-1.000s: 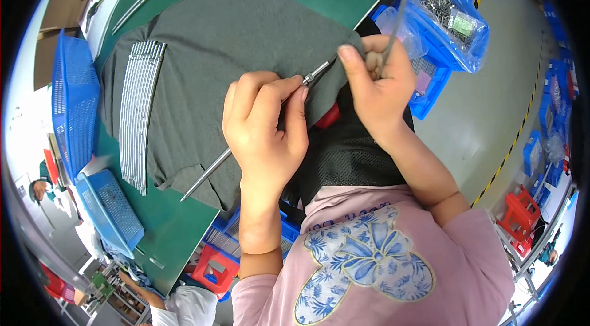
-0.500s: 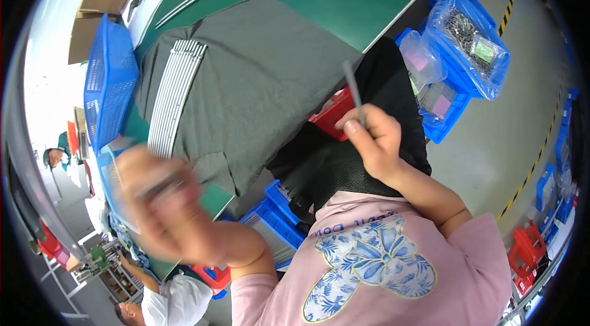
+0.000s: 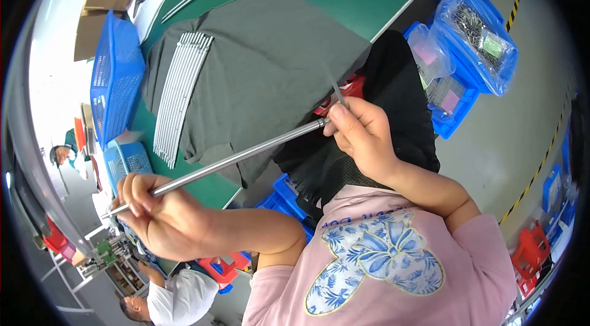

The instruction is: Using a small hand file to smooth the ends of thin metal rods at a factory workbench.

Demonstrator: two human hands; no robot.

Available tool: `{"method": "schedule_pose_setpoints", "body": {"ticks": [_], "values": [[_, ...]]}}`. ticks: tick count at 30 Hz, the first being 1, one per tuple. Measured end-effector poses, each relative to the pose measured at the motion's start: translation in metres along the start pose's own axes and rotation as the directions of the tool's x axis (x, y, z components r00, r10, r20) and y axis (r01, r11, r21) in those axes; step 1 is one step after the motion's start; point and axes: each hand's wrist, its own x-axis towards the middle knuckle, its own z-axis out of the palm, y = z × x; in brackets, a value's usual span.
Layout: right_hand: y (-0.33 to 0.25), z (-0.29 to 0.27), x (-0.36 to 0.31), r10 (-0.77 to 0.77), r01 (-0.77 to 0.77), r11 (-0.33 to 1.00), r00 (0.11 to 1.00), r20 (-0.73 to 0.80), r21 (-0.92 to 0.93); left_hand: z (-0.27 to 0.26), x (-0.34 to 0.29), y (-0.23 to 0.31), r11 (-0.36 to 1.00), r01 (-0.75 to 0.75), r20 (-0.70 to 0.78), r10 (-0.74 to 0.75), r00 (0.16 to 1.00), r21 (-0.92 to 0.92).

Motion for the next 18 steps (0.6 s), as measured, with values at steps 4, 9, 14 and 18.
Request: {"method": "schedule_pose_setpoints", "body": {"ticks": [4, 9, 14, 18], "values": [[-0.007, -0.016, 0.01, -0.027, 0.029, 0.999, 0.996, -0.088, 0.014, -0.028, -0.006, 0.0, 0.975, 0.18, -0.026, -0.178, 0.984, 0.13], [-0.009, -0.036, 0.026, -0.085, 0.084, 0.992, 0.996, -0.009, -0.093, -0.1, -0.021, 0.05, 0.638, 0.227, -0.184, -0.135, 0.974, 0.736], [-0.013, -0.029, 0.027, -0.042, 0.036, 0.983, 0.999, -0.026, -0.178, -0.087, -0.04, 0.027, -0.146, -0.021, 0.033, 0.082, 0.996, 0.989], [-0.017, -0.028, 0.028, -0.088, 0.072, 0.96, 0.995, -0.049, -0.269, -0.052, -0.045, -0.028, -0.169, -0.473, 0.368, -0.428, 0.825, 0.865]]}}
